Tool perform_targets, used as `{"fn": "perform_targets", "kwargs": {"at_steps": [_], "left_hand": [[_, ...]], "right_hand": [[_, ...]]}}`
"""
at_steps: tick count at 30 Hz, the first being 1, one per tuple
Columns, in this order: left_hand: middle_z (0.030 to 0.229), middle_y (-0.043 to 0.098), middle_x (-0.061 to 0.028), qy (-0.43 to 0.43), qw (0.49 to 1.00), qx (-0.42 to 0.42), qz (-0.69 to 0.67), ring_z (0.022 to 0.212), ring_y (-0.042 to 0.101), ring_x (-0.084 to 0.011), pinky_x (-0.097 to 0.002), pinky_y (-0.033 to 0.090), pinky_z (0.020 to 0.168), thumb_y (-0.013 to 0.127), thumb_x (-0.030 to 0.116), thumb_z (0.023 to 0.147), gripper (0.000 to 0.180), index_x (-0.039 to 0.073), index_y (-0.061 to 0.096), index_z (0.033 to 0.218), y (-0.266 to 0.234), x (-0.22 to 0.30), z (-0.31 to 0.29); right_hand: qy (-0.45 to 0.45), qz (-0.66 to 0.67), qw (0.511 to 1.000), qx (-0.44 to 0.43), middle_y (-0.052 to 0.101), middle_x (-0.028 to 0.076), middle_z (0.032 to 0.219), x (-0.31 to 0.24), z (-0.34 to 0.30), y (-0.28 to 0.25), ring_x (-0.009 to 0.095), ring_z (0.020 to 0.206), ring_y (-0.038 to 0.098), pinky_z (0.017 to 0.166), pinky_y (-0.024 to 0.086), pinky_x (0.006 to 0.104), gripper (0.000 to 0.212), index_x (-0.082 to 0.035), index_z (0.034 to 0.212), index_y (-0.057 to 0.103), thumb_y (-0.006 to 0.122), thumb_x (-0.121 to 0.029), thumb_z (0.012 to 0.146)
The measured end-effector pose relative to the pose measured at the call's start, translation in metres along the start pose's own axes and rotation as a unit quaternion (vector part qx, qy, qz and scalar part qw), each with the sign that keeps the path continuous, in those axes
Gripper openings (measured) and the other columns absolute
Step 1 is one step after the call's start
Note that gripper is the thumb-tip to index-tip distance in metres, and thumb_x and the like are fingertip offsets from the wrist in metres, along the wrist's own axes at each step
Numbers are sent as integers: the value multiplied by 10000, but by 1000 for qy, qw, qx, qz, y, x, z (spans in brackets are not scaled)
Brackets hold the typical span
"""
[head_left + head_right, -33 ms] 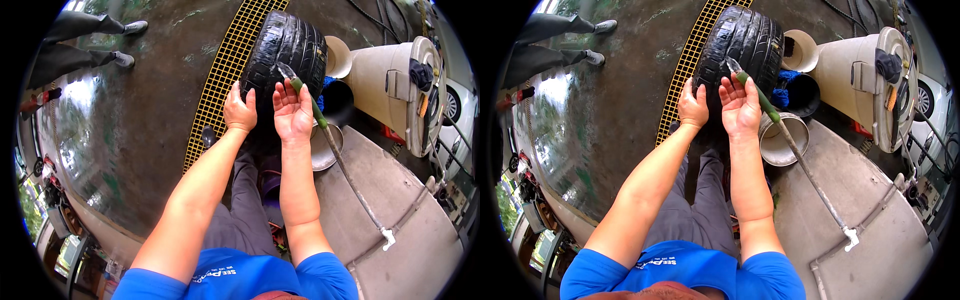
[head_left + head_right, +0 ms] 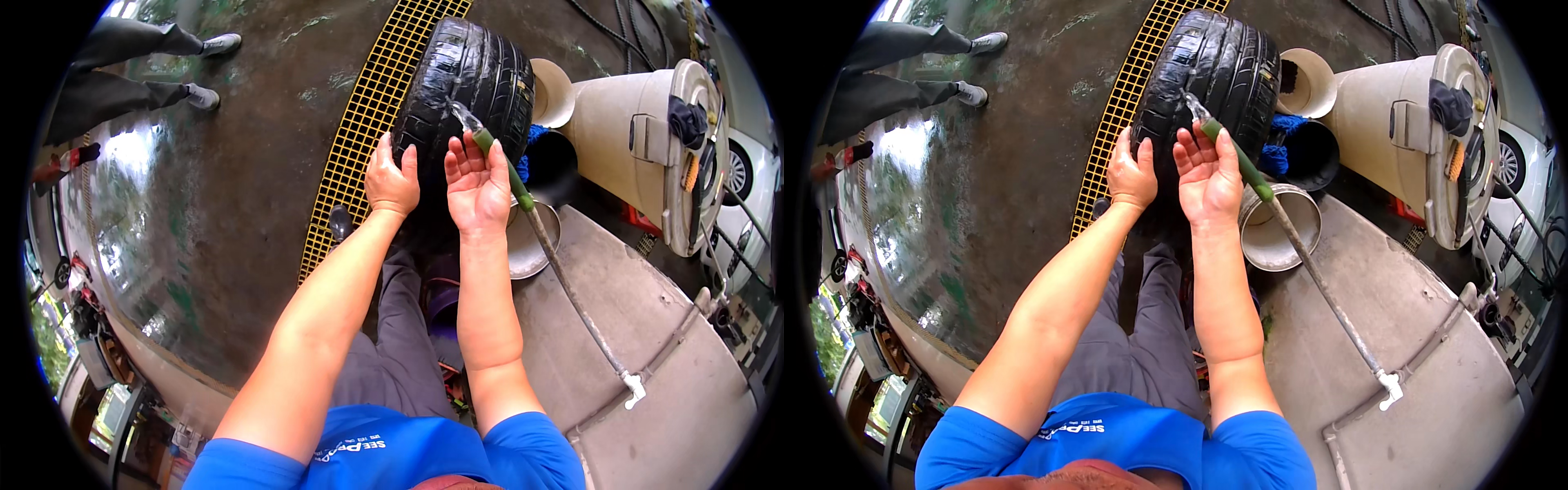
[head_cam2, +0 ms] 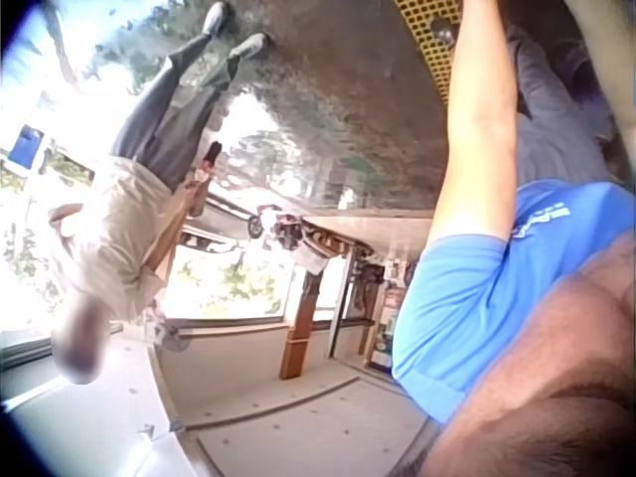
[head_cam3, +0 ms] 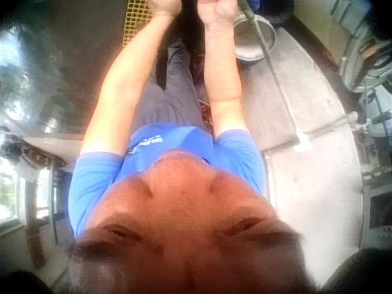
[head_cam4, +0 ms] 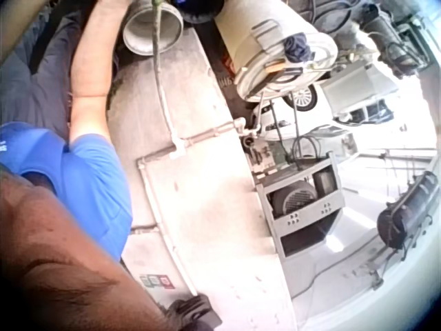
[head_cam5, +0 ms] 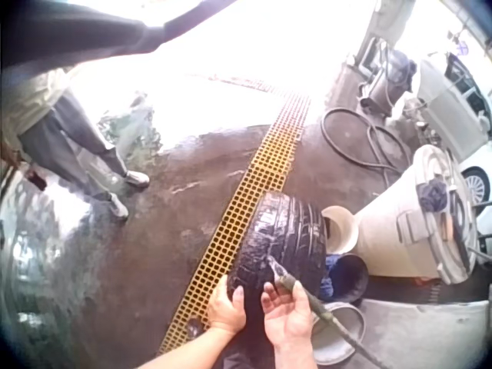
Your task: The person uses a hose to spray water on a car tire, rotating it to clean the tread and sidewalls. After rinsing, the person inspects the tire by running their hands over the surface and rolling it on the floor.
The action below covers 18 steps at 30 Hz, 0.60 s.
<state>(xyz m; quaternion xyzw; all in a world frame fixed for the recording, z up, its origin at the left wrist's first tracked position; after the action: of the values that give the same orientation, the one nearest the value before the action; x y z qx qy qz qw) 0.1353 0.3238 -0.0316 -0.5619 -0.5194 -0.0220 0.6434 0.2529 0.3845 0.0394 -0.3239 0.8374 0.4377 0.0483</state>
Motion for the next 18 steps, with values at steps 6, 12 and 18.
{"fn": "perform_targets", "kwargs": {"at_steps": [6, 12, 18], "left_hand": [[1201, 614, -259, 13, 1000, 13, -22, 1093, 598, -425, -445, 478, 933, 507, 435, 963, 589, -26, 494, 1330, -6, -1, 5], [1167, 629, -243, 34, 999, 31, -13, 1057, 613, -415, -448, 491, 893, 514, 431, 962, 561, -1, 508, 1320, -1, 2, 10], [1194, 621, -251, 27, 999, 13, -9, 1088, 601, -418, -447, 486, 915, 497, 422, 973, 564, -22, 502, 1321, 1, 1, 16]], "right_hand": [[68, -21, 997, 6, 702, 91, 1091, 19, -41, -47, 258, 1021, 669, 870, 557, 393, 255, -80, 1125, 660, 604, -269, 964], [53, 2, 998, 20, 703, 103, 1079, 14, -52, -78, 270, 1022, 669, 872, 560, 408, 263, -77, 1136, 655, 606, -268, 962], [-56, 62, 996, 12, 713, 99, 1072, -44, -4, -76, 253, 1030, 670, 904, 547, 392, 346, -29, 1098, 671, 577, -338, 976]]}}
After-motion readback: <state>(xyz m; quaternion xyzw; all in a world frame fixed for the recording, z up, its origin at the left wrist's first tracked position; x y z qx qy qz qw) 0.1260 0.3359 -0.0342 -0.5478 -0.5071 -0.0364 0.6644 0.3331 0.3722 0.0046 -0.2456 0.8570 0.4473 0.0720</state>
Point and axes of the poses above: each hand's wrist, its own z-axis towards the middle knuckle, its own y-axis out of the palm, x = y × z, the point moved 1 cm from there along z, towards the middle knuckle
